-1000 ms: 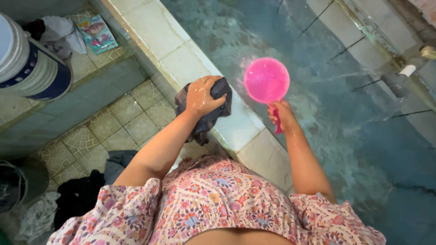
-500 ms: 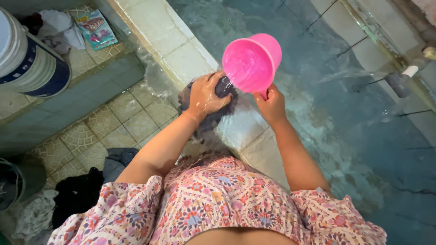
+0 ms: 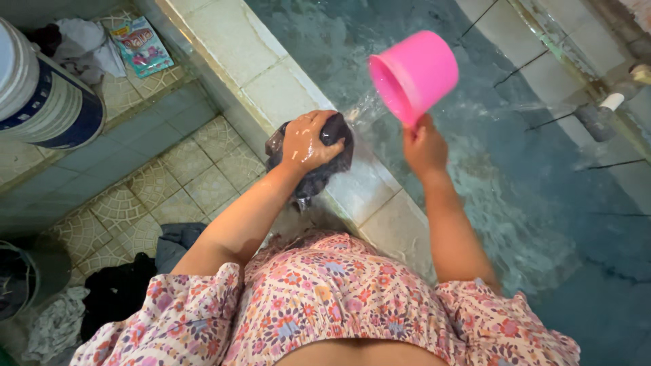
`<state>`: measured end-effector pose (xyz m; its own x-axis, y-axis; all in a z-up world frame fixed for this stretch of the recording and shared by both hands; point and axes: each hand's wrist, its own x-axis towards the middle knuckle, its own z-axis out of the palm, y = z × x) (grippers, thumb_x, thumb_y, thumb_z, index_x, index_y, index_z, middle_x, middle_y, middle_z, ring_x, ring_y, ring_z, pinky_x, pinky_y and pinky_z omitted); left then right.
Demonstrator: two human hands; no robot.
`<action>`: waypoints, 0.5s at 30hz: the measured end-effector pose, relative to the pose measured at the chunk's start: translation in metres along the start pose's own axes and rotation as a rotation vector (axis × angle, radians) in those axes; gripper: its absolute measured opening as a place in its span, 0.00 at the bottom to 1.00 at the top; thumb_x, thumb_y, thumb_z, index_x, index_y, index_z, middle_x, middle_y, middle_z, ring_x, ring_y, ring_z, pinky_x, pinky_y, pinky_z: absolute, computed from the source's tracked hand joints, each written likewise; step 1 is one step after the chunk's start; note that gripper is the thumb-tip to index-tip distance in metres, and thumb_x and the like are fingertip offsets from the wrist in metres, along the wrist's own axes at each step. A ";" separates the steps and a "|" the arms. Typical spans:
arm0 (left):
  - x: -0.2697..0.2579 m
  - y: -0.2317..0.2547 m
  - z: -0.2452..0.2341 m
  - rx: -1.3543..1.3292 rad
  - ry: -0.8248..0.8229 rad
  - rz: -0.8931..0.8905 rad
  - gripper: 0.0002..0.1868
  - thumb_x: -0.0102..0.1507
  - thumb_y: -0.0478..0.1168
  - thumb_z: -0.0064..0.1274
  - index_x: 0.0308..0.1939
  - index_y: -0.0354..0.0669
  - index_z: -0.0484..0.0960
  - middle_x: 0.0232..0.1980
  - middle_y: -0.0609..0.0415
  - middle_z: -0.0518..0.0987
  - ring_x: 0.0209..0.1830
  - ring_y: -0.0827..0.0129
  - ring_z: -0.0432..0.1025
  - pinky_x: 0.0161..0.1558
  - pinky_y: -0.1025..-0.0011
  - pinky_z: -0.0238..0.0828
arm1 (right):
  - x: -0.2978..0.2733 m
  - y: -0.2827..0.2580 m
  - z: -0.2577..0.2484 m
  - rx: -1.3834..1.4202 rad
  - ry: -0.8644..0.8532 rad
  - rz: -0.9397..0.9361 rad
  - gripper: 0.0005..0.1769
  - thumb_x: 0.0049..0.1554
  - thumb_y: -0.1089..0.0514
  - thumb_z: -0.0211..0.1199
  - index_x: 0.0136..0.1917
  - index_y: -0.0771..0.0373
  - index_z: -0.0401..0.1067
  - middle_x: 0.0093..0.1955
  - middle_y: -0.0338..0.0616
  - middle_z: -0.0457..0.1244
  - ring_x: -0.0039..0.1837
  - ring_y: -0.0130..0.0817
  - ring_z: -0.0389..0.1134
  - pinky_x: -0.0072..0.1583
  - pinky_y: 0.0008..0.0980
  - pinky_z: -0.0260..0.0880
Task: The person picks up dark and light colored clothing items, rinses them one by one in a basin of water by pouring water from a pink pitcher, and wrings them out by hand.
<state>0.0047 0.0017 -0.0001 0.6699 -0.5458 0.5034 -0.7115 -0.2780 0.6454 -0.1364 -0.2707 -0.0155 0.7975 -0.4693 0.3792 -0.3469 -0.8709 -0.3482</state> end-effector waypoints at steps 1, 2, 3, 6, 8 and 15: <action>0.001 0.001 0.000 -0.012 0.015 0.011 0.30 0.51 0.51 0.67 0.55 0.47 0.81 0.51 0.46 0.82 0.50 0.45 0.75 0.51 0.53 0.71 | 0.001 0.026 0.007 -0.058 0.008 0.011 0.11 0.66 0.54 0.58 0.55 0.63 0.67 0.44 0.61 0.68 0.46 0.65 0.69 0.45 0.59 0.67; 0.003 0.001 0.000 -0.023 0.031 0.023 0.29 0.50 0.51 0.66 0.54 0.48 0.81 0.51 0.46 0.82 0.51 0.45 0.76 0.52 0.54 0.71 | -0.002 0.053 0.013 -0.114 -0.048 0.109 0.12 0.66 0.55 0.56 0.58 0.65 0.66 0.46 0.63 0.68 0.48 0.66 0.69 0.48 0.61 0.67; 0.003 0.002 -0.001 -0.030 0.025 0.007 0.29 0.51 0.50 0.66 0.54 0.47 0.81 0.51 0.46 0.82 0.50 0.46 0.76 0.52 0.54 0.71 | -0.010 0.082 0.020 -0.170 -0.109 0.208 0.14 0.66 0.55 0.53 0.61 0.66 0.65 0.49 0.65 0.68 0.50 0.67 0.69 0.50 0.62 0.67; 0.002 0.003 0.000 -0.037 0.016 -0.020 0.28 0.51 0.50 0.66 0.54 0.47 0.82 0.50 0.46 0.82 0.50 0.46 0.76 0.51 0.54 0.71 | -0.037 0.151 0.040 -0.338 -0.385 0.577 0.19 0.60 0.59 0.54 0.63 0.68 0.65 0.57 0.68 0.67 0.60 0.64 0.69 0.59 0.56 0.68; 0.003 0.003 0.001 -0.028 0.028 -0.011 0.28 0.51 0.49 0.66 0.54 0.47 0.81 0.51 0.46 0.82 0.50 0.46 0.76 0.51 0.54 0.71 | -0.072 0.168 0.054 -0.317 -0.536 0.571 0.18 0.62 0.57 0.54 0.63 0.69 0.66 0.56 0.68 0.67 0.59 0.62 0.68 0.58 0.55 0.66; 0.003 0.003 0.002 -0.030 0.024 -0.010 0.28 0.51 0.48 0.66 0.53 0.47 0.82 0.50 0.45 0.82 0.50 0.46 0.76 0.51 0.54 0.71 | -0.090 0.162 0.079 0.361 -0.686 0.862 0.16 0.60 0.51 0.59 0.43 0.70 0.71 0.31 0.54 0.62 0.30 0.46 0.61 0.32 0.46 0.58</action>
<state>0.0045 -0.0023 0.0025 0.6818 -0.5242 0.5103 -0.6986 -0.2592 0.6670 -0.2256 -0.3582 -0.1737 0.5040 -0.6121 -0.6093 -0.8325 -0.1566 -0.5314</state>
